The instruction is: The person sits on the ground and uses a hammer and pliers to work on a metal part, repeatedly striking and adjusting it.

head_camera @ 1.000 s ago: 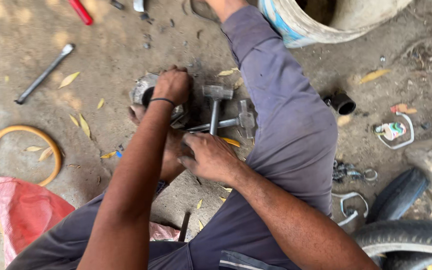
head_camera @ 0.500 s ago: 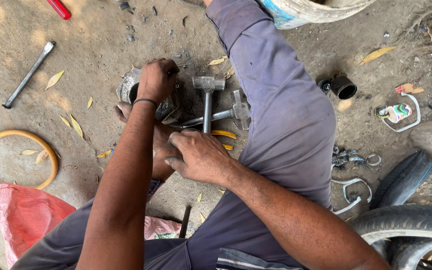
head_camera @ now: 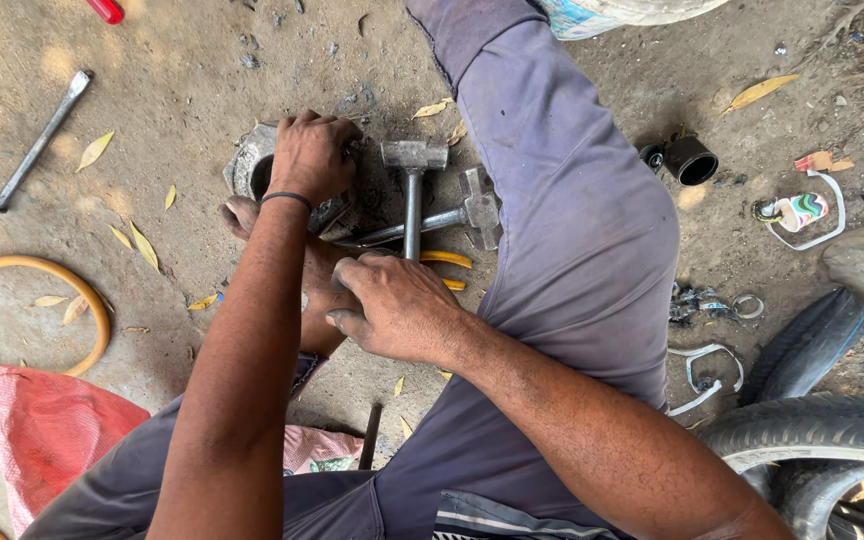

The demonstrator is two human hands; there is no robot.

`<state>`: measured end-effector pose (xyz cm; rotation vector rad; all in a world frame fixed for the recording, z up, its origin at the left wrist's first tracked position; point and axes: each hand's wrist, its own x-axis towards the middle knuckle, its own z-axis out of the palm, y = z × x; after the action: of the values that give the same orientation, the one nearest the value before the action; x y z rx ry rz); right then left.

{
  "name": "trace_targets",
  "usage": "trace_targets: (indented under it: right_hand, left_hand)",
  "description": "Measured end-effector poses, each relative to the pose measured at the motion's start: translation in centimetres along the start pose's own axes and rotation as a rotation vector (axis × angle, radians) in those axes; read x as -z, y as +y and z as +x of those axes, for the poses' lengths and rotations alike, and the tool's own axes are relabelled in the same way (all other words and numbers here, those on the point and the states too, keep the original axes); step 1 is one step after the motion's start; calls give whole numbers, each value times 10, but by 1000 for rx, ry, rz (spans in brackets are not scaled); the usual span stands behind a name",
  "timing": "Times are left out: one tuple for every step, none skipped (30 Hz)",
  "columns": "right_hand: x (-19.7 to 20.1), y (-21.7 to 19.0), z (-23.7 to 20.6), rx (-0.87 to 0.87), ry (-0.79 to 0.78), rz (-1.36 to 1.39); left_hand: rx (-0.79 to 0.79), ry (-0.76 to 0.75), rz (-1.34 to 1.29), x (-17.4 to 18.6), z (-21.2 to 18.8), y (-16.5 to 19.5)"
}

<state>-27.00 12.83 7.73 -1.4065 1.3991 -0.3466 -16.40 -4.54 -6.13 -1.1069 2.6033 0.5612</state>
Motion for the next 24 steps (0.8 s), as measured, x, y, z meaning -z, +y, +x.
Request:
trace_targets:
  right_hand:
    - [0, 0, 0, -6, -10, 2]
    - [0, 0, 0, -12, -19, 5]
    - [-1, 0, 0, -17, -26, 8]
    - [-1, 0, 0, -6, -13, 14]
    - [-2, 1, 0, 5, 1, 20]
    - [-3, 2, 0, 16, 15, 25]
    - [-4, 2, 0, 10, 8, 24]
    - [-5, 3, 0, 5, 1, 21]
    - [-5, 4, 0, 2, -3, 16]
    - [-6, 4, 0, -5, 10, 4]
    - [-6, 4, 0, -15, 28, -12]
    - [-4, 4, 1, -25, 52, -33]
    - [-3, 4, 1, -38, 39, -34]
    - [-1, 4, 1, -52, 28, -36]
    - [2, 3, 1, -66, 16, -35]
    - [5, 2, 1, -66, 5, -17]
    - [9, 1, 0, -65, -8, 5]
    - [11, -1, -1, -62, -26, 29]
    - [14, -3, -2, -51, -17, 39]
    - [17, -5, -3, -38, -9, 49]
    - [19, -6, -4, -24, -3, 58]
    - [20, -7, -5, -20, -5, 67]
    - [20, -7, -5, -15, -6, 75]
    - [19, -6, -5, -9, -7, 81]
  left_hand:
    - [12, 6, 8, 0, 0, 2]
    - [23, 11, 17, 0, -1, 3]
    - [33, 17, 27, 0, 0, 5]
    - [69, 32, 12, 0, 2, 7]
    - [104, 45, -4, -2, 3, 10]
    - [138, 60, -21, -4, 6, 13]
    - [170, 52, 28, -7, 10, 17]
    - [202, 46, 77, -10, 16, 21]
    - [234, 44, 126, -13, 22, 25]
    - [224, 53, 148, -16, 23, 28]
    - [209, 66, 167, -19, 24, 32]
    - [191, 86, 186, -21, 27, 35]
    - [170, 157, 161, -24, 28, 37]
    - [147, 229, 135, -26, 27, 36]
    - [124, 299, 110, -27, 27, 36]
    - [156, 266, 112, -28, 29, 37]
    - [190, 228, 116, -27, 31, 36]
    - [228, 187, 121, -27, 32, 36]
    - [250, 226, 23, -25, 32, 35]
    - [273, 264, -75, -22, 33, 34]
    - [296, 302, -174, -17, 33, 34]
    - [303, 409, -324, -11, 34, 32]
    - [307, 517, -475, -3, 34, 30]
    - [306, 626, -627, 7, 36, 30]
